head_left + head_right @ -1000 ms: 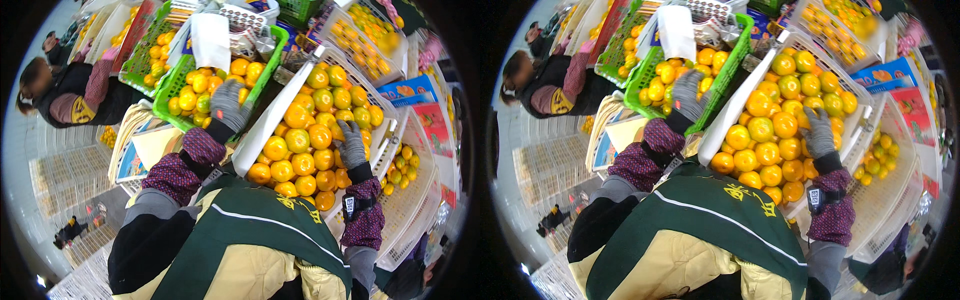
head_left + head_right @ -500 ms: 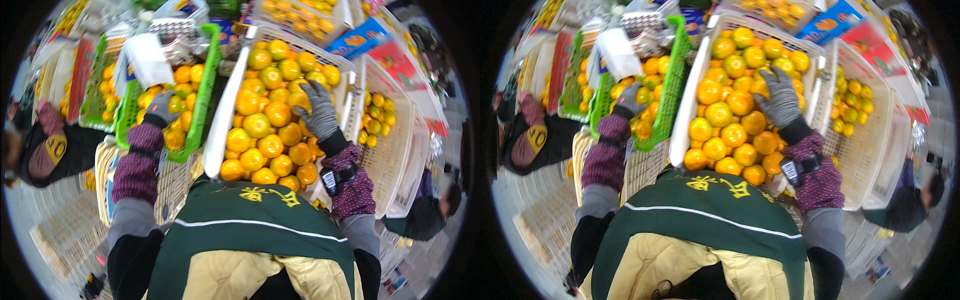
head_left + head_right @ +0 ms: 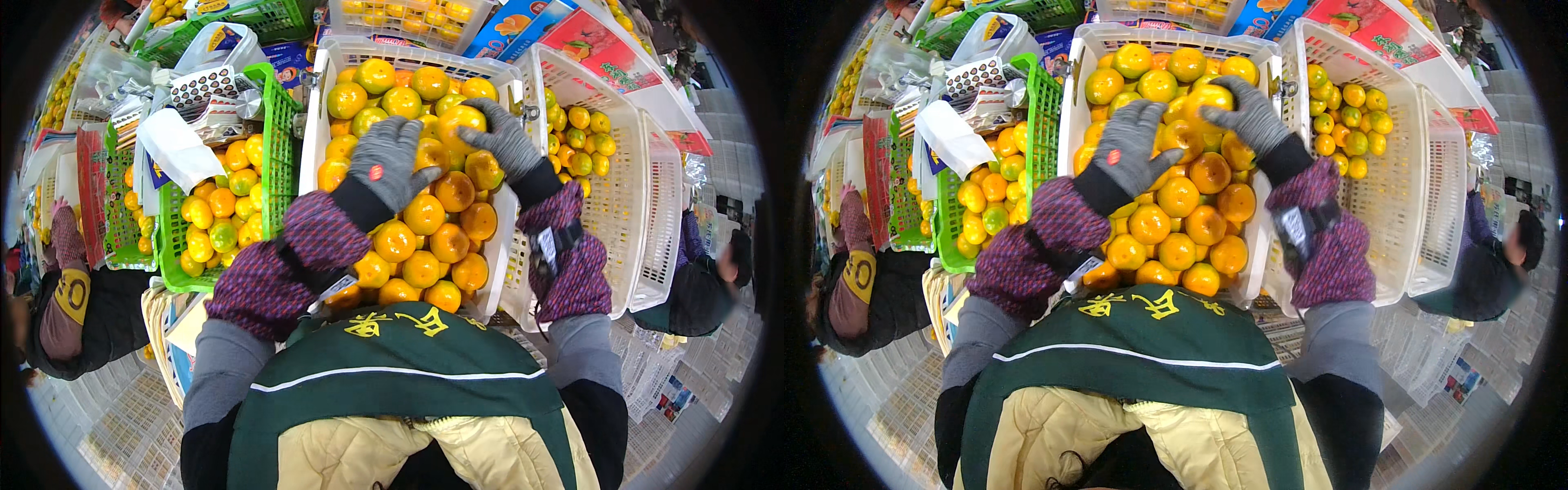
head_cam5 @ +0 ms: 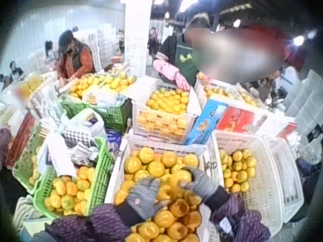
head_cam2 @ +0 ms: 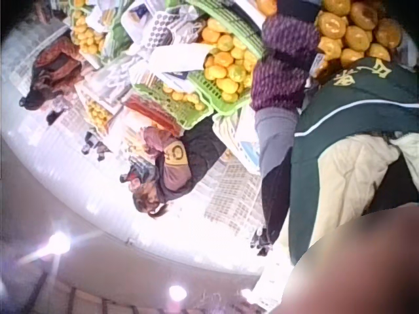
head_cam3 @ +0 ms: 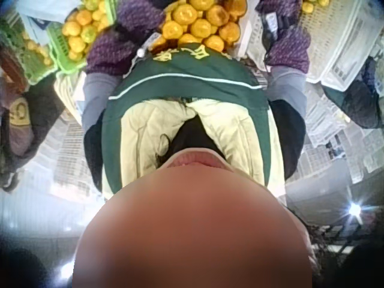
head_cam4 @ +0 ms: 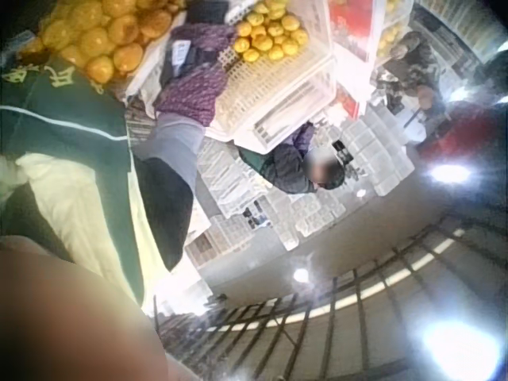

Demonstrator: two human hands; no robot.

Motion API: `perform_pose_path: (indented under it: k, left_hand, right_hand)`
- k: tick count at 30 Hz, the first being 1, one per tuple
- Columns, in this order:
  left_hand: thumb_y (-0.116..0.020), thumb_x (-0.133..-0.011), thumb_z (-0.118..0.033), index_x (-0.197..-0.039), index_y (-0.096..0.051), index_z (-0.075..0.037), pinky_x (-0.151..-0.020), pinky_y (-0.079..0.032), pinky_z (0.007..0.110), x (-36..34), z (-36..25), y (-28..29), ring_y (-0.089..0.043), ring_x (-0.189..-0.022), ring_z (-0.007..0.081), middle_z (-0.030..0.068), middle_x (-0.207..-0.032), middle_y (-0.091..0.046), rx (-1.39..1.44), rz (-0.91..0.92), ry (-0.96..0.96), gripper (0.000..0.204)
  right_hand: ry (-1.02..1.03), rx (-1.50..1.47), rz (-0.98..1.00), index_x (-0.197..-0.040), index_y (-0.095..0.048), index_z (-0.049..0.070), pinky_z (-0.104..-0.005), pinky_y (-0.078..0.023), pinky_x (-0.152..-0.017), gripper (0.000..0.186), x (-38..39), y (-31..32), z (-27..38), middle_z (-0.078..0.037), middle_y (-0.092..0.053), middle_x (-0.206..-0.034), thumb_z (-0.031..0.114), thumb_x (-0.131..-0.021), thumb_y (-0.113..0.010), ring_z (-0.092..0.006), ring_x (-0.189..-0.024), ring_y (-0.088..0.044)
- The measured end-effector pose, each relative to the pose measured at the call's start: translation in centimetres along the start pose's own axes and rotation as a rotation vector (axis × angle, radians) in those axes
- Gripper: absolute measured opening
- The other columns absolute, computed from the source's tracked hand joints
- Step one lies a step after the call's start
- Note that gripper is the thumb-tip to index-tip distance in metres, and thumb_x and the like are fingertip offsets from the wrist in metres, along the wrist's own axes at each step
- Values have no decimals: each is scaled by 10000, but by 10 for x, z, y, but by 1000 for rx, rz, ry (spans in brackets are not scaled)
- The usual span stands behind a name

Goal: The person sorts oranges from a white crate into a green crate, then applies small round stickers to each orange in the green crate one by one. The person finishes by placing a red cardboard cover over the crate.

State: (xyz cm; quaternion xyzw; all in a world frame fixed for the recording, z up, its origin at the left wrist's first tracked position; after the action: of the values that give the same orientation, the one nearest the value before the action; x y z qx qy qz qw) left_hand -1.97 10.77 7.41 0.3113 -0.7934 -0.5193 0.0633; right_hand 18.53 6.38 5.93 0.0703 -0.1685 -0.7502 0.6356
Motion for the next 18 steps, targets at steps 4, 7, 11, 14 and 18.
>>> perform_pose_path:
  k: [4,7,11,14,18]
  left_hand:
    - [-659,-842,-515,-1293,-545,17,-1001,-428,503,-22,-10,-52,-545,-1165,391,235,-1227,-578,-135,80,20,707]
    - [-650,-840,-530,-1245,-574,-1,-952,-449,503,-25,-10,-70,-569,-1100,371,218,-1165,-593,-135,191,67,670]
    - [-678,-806,-516,-1132,-622,-20,-841,-497,496,-23,-6,-70,-604,-1000,369,215,-1081,-611,-53,183,93,596]
    - [-756,-721,-437,-967,-705,-43,-857,-508,469,-24,-7,-62,-631,-1004,349,199,-1015,-664,-14,136,154,467]
    - [-707,-772,-482,-1193,-614,-20,-1083,-355,542,-4,-2,-26,-503,-1247,407,229,-1304,-549,48,-119,58,632]
  right_hand:
    - [-325,37,112,-1263,-634,10,-326,-515,-943,530,-19,18,-55,-121,-700,-1146,216,-813,-824,-203,-1053,-652]
    - [-215,53,239,-1282,-635,26,-325,-513,-943,529,-26,13,-62,-122,-696,-1162,182,-812,-822,-210,-1059,-650]
    - [49,409,226,-1239,-648,26,-373,-486,-987,486,-29,19,-64,-172,-689,-1164,273,-836,-761,-294,-1105,-644]
    - [57,462,231,-1256,-635,36,-418,-474,-994,486,-28,13,-69,-207,-660,-1185,265,-840,-737,-336,-1121,-620]
    - [68,612,79,-1377,-509,44,-453,-391,-1078,592,-17,8,-63,-224,-554,-1304,233,-856,-718,-399,-1236,-507]
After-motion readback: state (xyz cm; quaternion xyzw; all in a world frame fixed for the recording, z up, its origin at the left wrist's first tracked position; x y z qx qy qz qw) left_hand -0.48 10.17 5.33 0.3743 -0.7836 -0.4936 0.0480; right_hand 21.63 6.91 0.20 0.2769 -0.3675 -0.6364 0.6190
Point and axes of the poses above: each hand's wrist, its own x-axis away from the middle knuckle, its own y-axis out of the back of the hand, z = x × y, the point moved 5 cm from there along -x, towards the middle knuckle
